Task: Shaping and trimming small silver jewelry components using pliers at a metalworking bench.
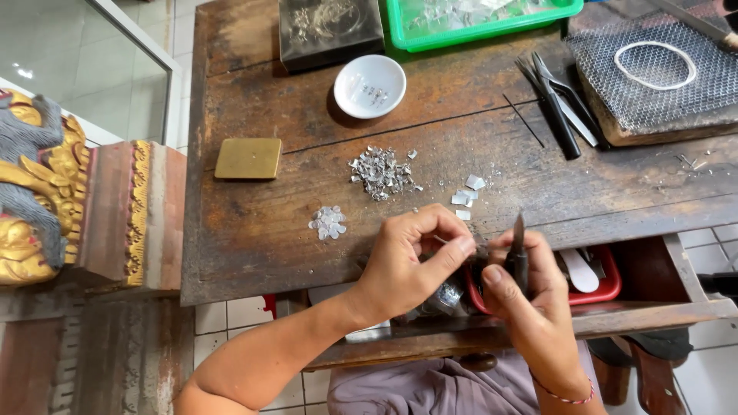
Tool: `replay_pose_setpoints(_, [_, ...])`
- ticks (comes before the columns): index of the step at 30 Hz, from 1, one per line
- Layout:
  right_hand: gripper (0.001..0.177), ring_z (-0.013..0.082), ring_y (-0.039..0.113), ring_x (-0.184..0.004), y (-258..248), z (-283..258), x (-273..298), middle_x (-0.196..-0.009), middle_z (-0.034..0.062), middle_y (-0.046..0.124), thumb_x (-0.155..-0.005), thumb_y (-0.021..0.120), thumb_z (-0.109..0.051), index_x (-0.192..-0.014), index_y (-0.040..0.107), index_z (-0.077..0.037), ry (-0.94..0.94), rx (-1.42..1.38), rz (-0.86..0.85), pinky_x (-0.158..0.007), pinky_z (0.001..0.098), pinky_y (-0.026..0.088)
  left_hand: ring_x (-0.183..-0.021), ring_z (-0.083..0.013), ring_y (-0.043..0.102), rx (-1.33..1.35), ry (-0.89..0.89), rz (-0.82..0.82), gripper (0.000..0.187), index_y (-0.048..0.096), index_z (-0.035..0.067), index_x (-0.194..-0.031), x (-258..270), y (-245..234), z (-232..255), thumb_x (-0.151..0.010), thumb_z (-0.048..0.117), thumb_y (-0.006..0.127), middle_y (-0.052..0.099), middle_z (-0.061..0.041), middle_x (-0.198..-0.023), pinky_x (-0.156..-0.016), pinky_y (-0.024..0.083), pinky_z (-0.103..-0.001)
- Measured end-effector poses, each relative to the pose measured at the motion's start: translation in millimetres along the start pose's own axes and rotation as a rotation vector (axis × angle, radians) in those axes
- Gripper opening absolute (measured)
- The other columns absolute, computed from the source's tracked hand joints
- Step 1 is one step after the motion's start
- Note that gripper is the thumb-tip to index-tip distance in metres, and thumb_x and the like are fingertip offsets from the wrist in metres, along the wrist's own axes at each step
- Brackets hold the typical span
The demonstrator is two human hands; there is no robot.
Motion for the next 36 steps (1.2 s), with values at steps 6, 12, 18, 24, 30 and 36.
replay_pose_setpoints(6, [0.017,0.0129,0.034,-0.059,13.6,0.7,5.7,-0.075,0.0043,0.040,-0.095,0.062,-0.004,-0.109,0.055,0.002,0.163,-0.241,-0.125,-0.051,0.0258,0.028,-0.088,-0.0174,0.075,0.326,-0.149,0.103,0.009,0.066,0.004,-0.090,-0.2,-4.9,-11.9,-0.097,0.010,0.068,0.070,-0.009,-0.097,-0.080,0.061,-0.024])
replay_pose_setpoints(12, [0.023,0.0177,0.043,-0.067,16.4,10.2,12.9,-0.081,0.0075,0.050,-0.093,0.065,-0.008,-0.114,0.061,0.003,0.256,-0.133,-0.179,-0.062,0.0280,0.035,-0.093,-0.0162,0.073,0.356,-0.142,0.115,0.009,0.065,0.007,-0.087,4.8,-4.3,-15.5,-0.096,0.009,0.069,0.070,-0.012,-0.105,-0.083,0.059,-0.025])
replay_pose_setpoints(18, [0.051,0.0106,0.050,-0.093,20.3,13.2,13.6,-0.112,0.0057,0.060,-0.089,0.065,-0.003,-0.140,0.059,-0.001,0.320,-0.111,-0.120,-0.077,0.0263,0.046,-0.069,-0.0129,0.062,0.435,-0.138,0.052,0.015,0.059,0.006,-0.083,8.9,3.5,-15.1,-0.095,0.008,0.068,0.068,-0.017,-0.101,-0.064,0.055,-0.023])
replay_pose_setpoints(24, [0.072,0.0100,0.050,-0.094,23.4,11.6,16.1,-0.124,0.0052,0.060,-0.086,0.064,-0.002,-0.156,0.048,-0.002,0.306,-0.193,-0.124,-0.084,0.0243,0.043,-0.083,-0.0122,0.065,0.338,-0.106,0.041,0.018,0.058,0.010,-0.079,10.7,4.9,-11.0,-0.095,0.012,0.067,0.069,-0.012,-0.099,-0.073,0.056,-0.024])
replay_pose_setpoints(30, [0.058,0.0146,0.044,-0.071,24.2,13.5,16.6,-0.082,0.0052,0.048,-0.091,0.061,-0.007,-0.148,0.050,-0.001,0.175,-0.181,-0.190,-0.065,0.0272,0.039,-0.084,-0.0125,0.065,0.311,-0.052,0.039,0.017,0.059,0.011,-0.082,12.8,7.4,-10.1,-0.096,0.016,0.067,0.069,-0.011,-0.100,-0.072,0.055,-0.024])
replay_pose_setpoints(36, [0.029,0.0129,0.035,-0.057,18.2,21.7,17.2,-0.081,0.0047,0.044,-0.091,0.063,-0.001,-0.119,0.056,0.003,0.225,-0.233,-0.187,-0.048,0.0271,0.029,-0.057,-0.0136,0.058,0.467,-0.094,0.008,0.019,0.055,0.006,-0.082,12.7,10.2,-11.2,-0.098,0.009,0.065,0.066,-0.017,-0.102,-0.058,0.051,-0.024])
Point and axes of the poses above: each hand's wrist, its own x-axis away from the middle knuckle, its own y-axis out of the palm, z = x × y, the point moved 3 cm from there along -x, towards the middle knuckle
